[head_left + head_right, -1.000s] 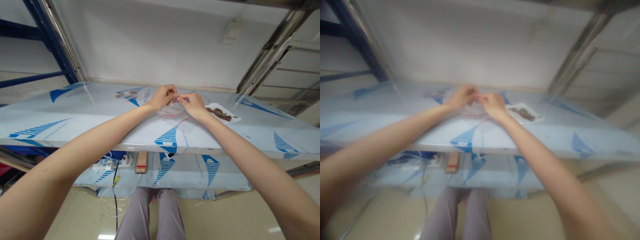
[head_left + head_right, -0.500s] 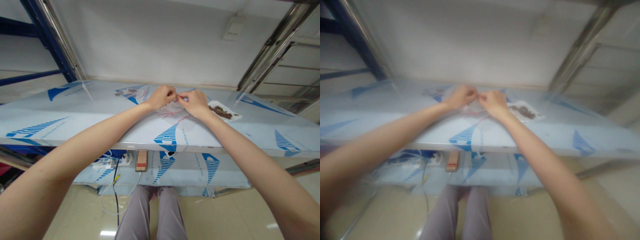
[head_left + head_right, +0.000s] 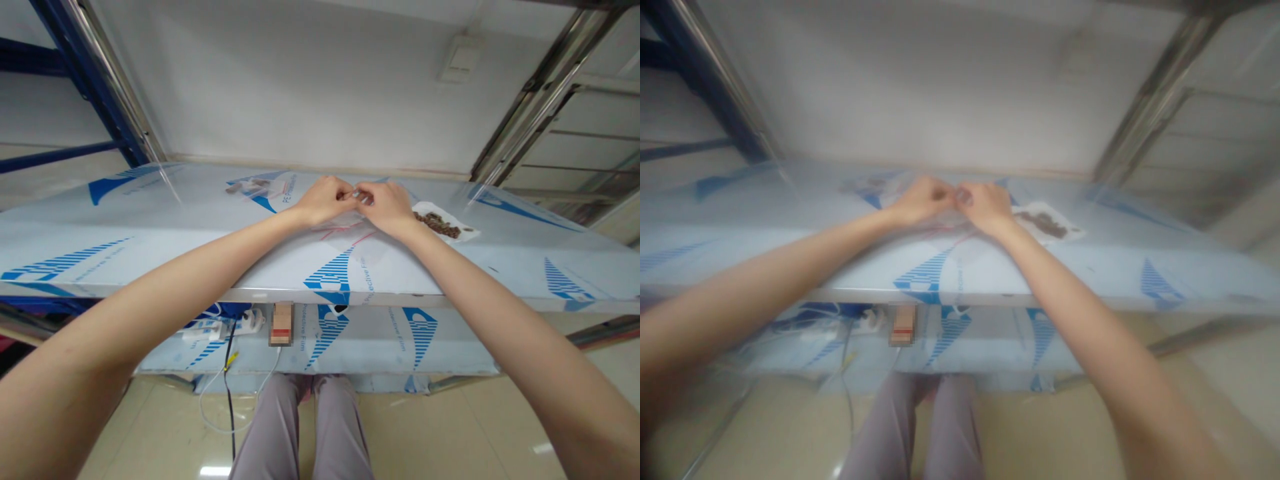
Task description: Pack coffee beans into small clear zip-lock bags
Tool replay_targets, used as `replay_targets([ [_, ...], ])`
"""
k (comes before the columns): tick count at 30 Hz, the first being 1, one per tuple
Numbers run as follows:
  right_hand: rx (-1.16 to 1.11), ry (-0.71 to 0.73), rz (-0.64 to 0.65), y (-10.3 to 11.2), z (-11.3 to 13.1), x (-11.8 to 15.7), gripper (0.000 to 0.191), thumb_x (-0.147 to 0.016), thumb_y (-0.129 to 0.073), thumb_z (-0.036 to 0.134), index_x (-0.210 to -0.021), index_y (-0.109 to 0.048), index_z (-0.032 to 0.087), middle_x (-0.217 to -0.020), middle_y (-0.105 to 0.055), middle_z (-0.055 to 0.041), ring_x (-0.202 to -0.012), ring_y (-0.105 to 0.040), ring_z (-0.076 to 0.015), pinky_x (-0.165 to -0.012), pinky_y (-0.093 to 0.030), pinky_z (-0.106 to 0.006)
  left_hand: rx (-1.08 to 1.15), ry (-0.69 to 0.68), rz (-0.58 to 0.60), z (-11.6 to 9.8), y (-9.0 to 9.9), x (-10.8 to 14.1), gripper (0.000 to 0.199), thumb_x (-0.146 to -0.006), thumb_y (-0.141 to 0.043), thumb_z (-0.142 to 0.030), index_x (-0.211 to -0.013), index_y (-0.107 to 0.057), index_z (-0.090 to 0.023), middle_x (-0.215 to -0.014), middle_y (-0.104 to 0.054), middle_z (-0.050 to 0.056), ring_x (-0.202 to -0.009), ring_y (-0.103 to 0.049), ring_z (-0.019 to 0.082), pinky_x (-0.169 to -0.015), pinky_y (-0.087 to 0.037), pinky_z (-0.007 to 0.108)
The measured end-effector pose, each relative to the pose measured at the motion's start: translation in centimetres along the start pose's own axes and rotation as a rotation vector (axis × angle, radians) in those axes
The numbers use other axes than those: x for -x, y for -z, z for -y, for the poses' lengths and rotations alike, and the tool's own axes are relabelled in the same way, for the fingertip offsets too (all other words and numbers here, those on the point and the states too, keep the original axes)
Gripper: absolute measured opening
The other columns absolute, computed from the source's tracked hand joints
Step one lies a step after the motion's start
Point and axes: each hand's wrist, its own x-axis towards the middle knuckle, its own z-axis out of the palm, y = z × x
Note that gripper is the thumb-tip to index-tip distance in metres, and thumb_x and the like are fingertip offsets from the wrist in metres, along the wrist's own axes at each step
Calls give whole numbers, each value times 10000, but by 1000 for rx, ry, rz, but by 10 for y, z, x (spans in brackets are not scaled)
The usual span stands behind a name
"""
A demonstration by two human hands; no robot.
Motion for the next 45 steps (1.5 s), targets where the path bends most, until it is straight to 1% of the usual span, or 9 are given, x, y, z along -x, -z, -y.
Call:
replay_targets([
  [6,-175,37,21,-1,0,0,292,-768,-515,264,-998,-680,192,-805,-697,-32,-775,-620,-195,-651,-398,-258,-40,-10,-77,-3,4,0,213,-728,-437,-213,-541,-500,-132,-516,-407,-18,-554,-345,98,-551,-244,256],
  [11,-97,10,17,1,-1,-2,285,-772,-501,220,-998,-672,197,-794,-691,-38,-779,-614,-206,-686,-410,-286,-159,-15,-82,-1,2,0,209,-704,-457,-221,-525,-513,-131,-493,-415,-12,-548,-378,105,-566,-276,261],
  [17,-110,3,-49,-1,-6,-3,395,-766,-470,142,-1139,-584,208,-772,-682,-33,-753,-600,-203,-700,-423,-305,-358,-2,-190,1,1,0,169,-683,-470,-223,-567,-553,-132,-551,-516,33,-654,-497,159,-679,-364,299],
  [22,-173,12,-71,-1,-7,-3,358,-775,-453,144,-1108,-577,188,-749,-672,-32,-717,-599,-197,-687,-425,-302,-453,-234,-224,5,5,0,220,-762,-479,-302,-851,-607,-148,-888,-625,92,-941,-539,240,-831,-396,377],
  [25,-251,6,-115,-2,-8,-5,368,-766,-461,150,-1119,-564,166,-788,-670,-48,-676,-588,-176,-669,-428,-292,-507,-416,-225,9,7,-2,451,-757,-544,-441,-1107,-527,-158,-1192,-539,124,-1136,-462,267,-976,-335,429],
  [27,-328,4,-124,-4,-9,-6,378,-762,-466,157,-1130,-551,162,-791,-663,-47,-643,-575,-159,-645,-432,-282,-557,-460,-216,13,7,-3,588,-747,-555,-517,-1204,-457,-160,-1272,-485,129,-1205,-414,272,-1057,-250,461],
  [32,-506,-3,-41,-7,-10,-6,403,-740,-488,157,-1142,-515,180,-676,-608,12,-560,-533,-129,-576,-425,-253,-710,-445,-207,16,8,-4,619,-789,-489,-579,-1243,-424,-162,-1260,-511,118,-1229,-409,264,-1116,-151,489],
  [40,-695,-9,-64,-9,-10,-9,377,-691,-473,109,-1064,-504,158,-629,-545,39,-574,-518,-118,-552,-397,-234,-732,-546,-231,12,12,-3,536,-801,-528,-511,-1235,-451,-206,-1236,-550,85,-1203,-438,235,-1103,-205,503],
  [45,-848,25,-12,-12,-10,-10,393,-684,-542,171,-1073,-489,156,-616,-513,61,-555,-495,-105,-573,-409,-245,-670,-550,-277,14,12,-3,454,-800,-529,-507,-1144,-529,-211,-1123,-615,75,-1065,-528,212,-1071,-257,505],
])
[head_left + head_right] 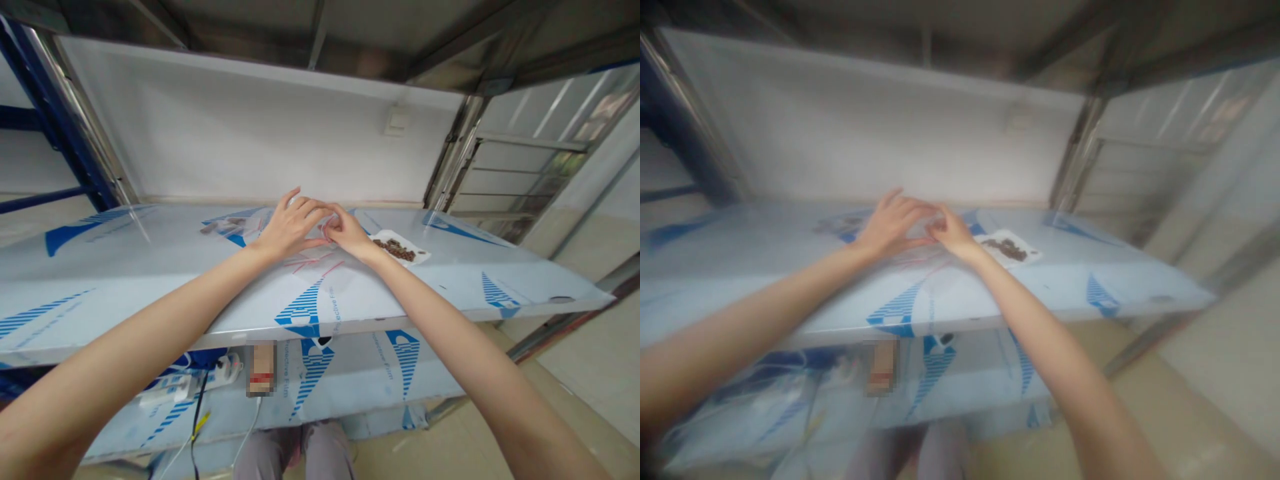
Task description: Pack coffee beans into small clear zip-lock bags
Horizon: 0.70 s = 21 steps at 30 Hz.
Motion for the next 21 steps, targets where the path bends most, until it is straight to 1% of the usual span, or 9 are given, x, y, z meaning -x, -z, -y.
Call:
replay_targets([
  [2,-74,11,20,0,2,0,448,-675,-575,192,-1111,-473,170,-631,-512,65,-571,-496,-103,-589,-419,-246,12,18,-12,-1,1,0,420,-799,-529,-505,-1098,-556,-211,-1080,-633,70,-1028,-545,208,-1062,-275,495],
  [5,-144,-6,42,2,7,3,533,-650,-633,218,-1151,-451,204,-654,-521,62,-606,-511,-111,-592,-428,-246,42,39,-18,-2,4,0,424,-788,-546,-500,-1087,-565,-200,-1077,-636,81,-1041,-544,214,-1060,-283,482],
  [8,-160,-52,72,5,12,5,588,-632,-670,225,-1171,-438,230,-680,-530,54,-622,-523,-119,-589,-438,-251,72,56,13,-4,7,-1,436,-771,-569,-497,-1090,-566,-199,-1082,-639,88,-1059,-541,221,-1068,-276,469],
  [12,-167,-104,98,7,16,7,583,-656,-656,211,-1191,-427,245,-699,-533,49,-561,-488,-105,-521,-417,-237,84,66,44,-7,8,-2,391,-787,-561,-464,-1082,-571,-207,-1091,-643,85,-1065,-549,218,-1069,-281,455],
  [15,-192,-129,143,9,18,6,568,-707,-628,244,-1227,-401,254,-727,-555,38,-517,-452,-91,-475,-384,-223,106,74,27,-7,7,-1,353,-807,-540,-439,-1063,-581,-201,-1075,-649,84,-1055,-558,219,-1065,-289,444],
  [17,-189,-123,158,15,17,6,561,-746,-607,300,-1257,-379,268,-752,-572,32,-503,-444,-87,-470,-379,-221,144,116,-2,-6,6,0,352,-799,-551,-438,-1058,-583,-201,-1059,-650,84,-1044,-564,227,-1052,-304,438],
  [19,-127,-93,108,28,12,7,550,-764,-593,333,-1268,-382,269,-768,-583,28,-522,-465,-92,-496,-397,-223,205,188,-24,-6,4,0,381,-781,-574,-443,-1076,-572,-203,-1068,-643,88,-1037,-565,236,-1008,-354,422],
  [21,-4,-60,5,48,4,11,531,-752,-606,331,-1246,-429,249,-795,-596,19,-583,-503,-104,-549,-422,-229,283,269,-22,-8,1,-2,421,-765,-593,-447,-1104,-551,-202,-1095,-628,91,-1044,-558,240,-951,-401,400],
])
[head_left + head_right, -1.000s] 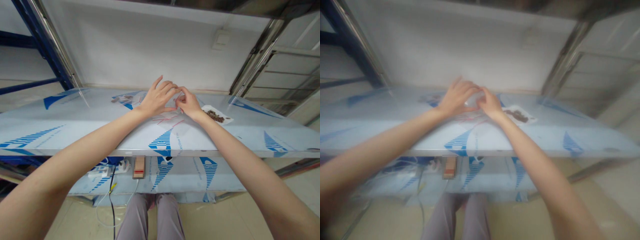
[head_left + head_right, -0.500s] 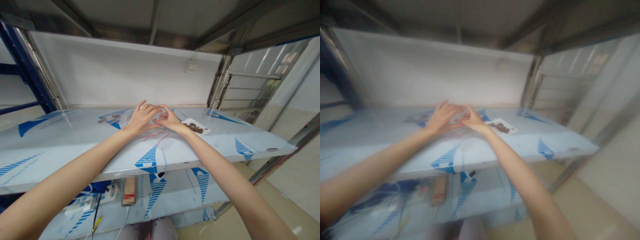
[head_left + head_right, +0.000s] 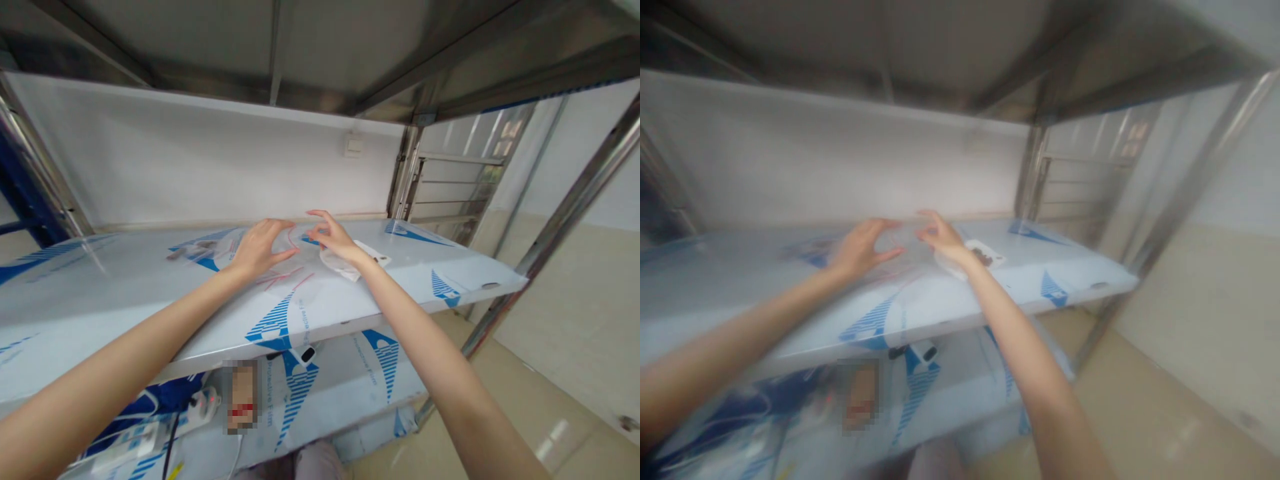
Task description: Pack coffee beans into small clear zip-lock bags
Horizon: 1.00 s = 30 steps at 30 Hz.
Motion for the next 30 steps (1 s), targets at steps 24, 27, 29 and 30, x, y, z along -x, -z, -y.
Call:
replay_targets([
  [24,873,-246,-15,91,-10,75,160,-797,-578,334,-812,-703,234,-926,-687,-35,-882,-596,-214,-734,-391,-305,925,449,51,-30,-53,-27,443,-702,-605,-451,-1011,-540,-141,-1087,-636,147,-1023,-594,216,-952,-411,395],
  [27,987,-238,48,81,-10,71,153,-782,-597,334,-815,-706,232,-926,-678,-63,-903,-589,-244,-747,-392,-322,928,451,79,-32,-57,-27,419,-715,-612,-417,-1021,-536,-140,-1087,-638,145,-1024,-593,208,-952,-411,395],
  [29,1050,-233,89,75,-11,68,148,-778,-600,314,-834,-706,227,-938,-664,-87,-902,-585,-256,-754,-395,-332,919,445,88,-33,-59,-26,402,-727,-609,-397,-1026,-539,-138,-1080,-641,144,-1019,-594,204,-949,-414,388],
  [30,1064,-229,100,73,-12,67,149,-780,-596,305,-843,-705,226,-943,-658,-93,-904,-582,-259,-760,-397,-336,914,442,89,-34,-59,-25,394,-731,-608,-392,-1025,-542,-139,-1076,-642,142,-1016,-595,202,-944,-418,381],
])
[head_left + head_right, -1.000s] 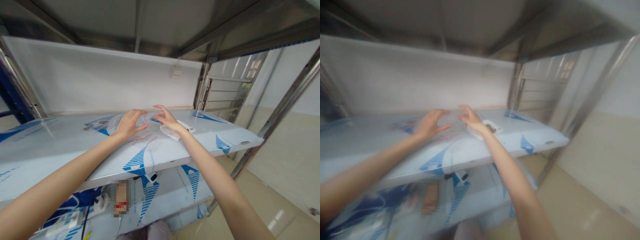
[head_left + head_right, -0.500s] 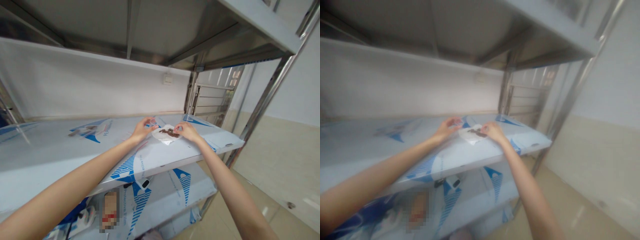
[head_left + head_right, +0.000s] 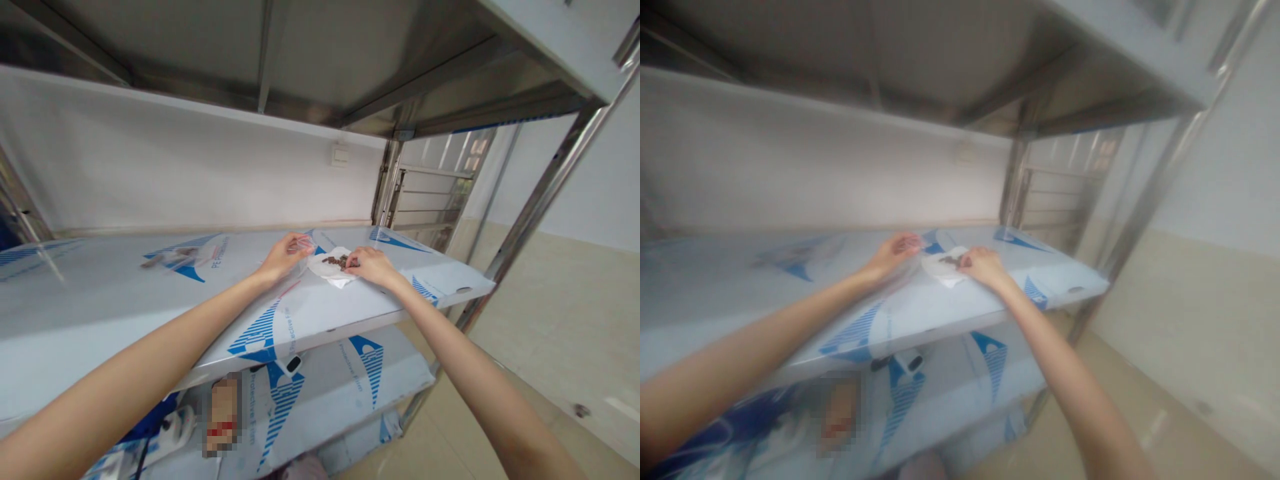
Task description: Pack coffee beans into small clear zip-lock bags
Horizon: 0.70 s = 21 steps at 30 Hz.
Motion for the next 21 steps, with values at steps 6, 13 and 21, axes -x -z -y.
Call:
replay_targets([
  [6,-21,6,-49,-6,2,-1,130,-776,-585,270,-794,-704,219,-936,-655,-90,-907,-572,-252,-797,-391,-355,2,-13,-6,-3,1,2,385,-741,-602,-400,-1024,-552,-144,-1050,-658,126,-1003,-601,202,-927,-423,374],
  [13,-486,102,-189,22,18,-14,146,-741,-625,321,-765,-675,187,-823,-675,-46,-761,-570,-176,-703,-398,-296,1,10,54,-7,-2,4,394,-698,-639,-369,-1010,-557,-143,-1132,-622,148,-1040,-579,212,-931,-413,379],
  [21,-378,327,-175,59,56,-27,112,-744,-633,290,-784,-696,206,-826,-648,-23,-807,-550,-159,-735,-374,-286,18,-31,92,-13,-2,6,450,-662,-669,-429,-992,-568,-140,-1065,-647,133,-996,-587,210,-949,-395,396],
])
